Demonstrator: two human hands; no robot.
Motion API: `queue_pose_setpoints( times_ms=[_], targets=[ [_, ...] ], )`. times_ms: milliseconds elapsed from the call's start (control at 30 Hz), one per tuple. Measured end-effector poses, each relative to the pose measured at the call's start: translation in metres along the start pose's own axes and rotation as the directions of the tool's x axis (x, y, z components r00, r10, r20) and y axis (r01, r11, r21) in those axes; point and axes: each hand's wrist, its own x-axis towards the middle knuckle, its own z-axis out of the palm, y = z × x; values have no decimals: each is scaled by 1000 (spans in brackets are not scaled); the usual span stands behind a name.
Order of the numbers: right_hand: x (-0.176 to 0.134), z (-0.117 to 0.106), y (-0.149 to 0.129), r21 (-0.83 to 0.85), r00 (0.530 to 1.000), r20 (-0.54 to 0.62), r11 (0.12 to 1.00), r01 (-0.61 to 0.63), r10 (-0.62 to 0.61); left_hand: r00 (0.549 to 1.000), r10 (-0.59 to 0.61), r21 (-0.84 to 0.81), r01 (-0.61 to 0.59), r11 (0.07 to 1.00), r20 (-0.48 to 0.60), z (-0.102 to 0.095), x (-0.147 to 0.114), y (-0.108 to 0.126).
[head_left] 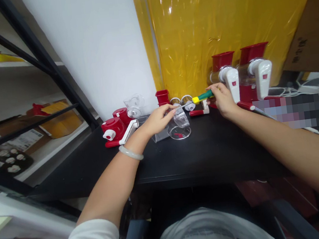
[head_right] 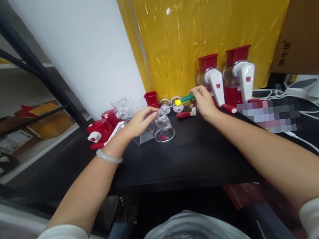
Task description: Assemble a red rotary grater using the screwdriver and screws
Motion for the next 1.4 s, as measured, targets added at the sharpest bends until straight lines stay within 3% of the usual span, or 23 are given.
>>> queue_pose_setpoints(
  times_ms=[333, 633, 1067, 1400],
  targets=[
    [-2, 3, -4, 7, 998, -17, 998, -57, 57, 1000, 15, -6, -15, 1000, 0, 0, 0, 2],
    [-5, 3, -4, -86, 999, -28, 996, -38, 35, 1000, 20, -5, -20, 1000, 0, 0, 0, 2],
    [-2, 2, -3, -75, 991, -22, 988, -133, 132, 1000, 20, -6, -20, 1000, 3, 0, 0, 1],
    [-2, 2, -2, -87, 993, -16, 990, -114, 113, 1000, 5, 11, -5, 1000, 5, 0, 0, 1]
  ],
)
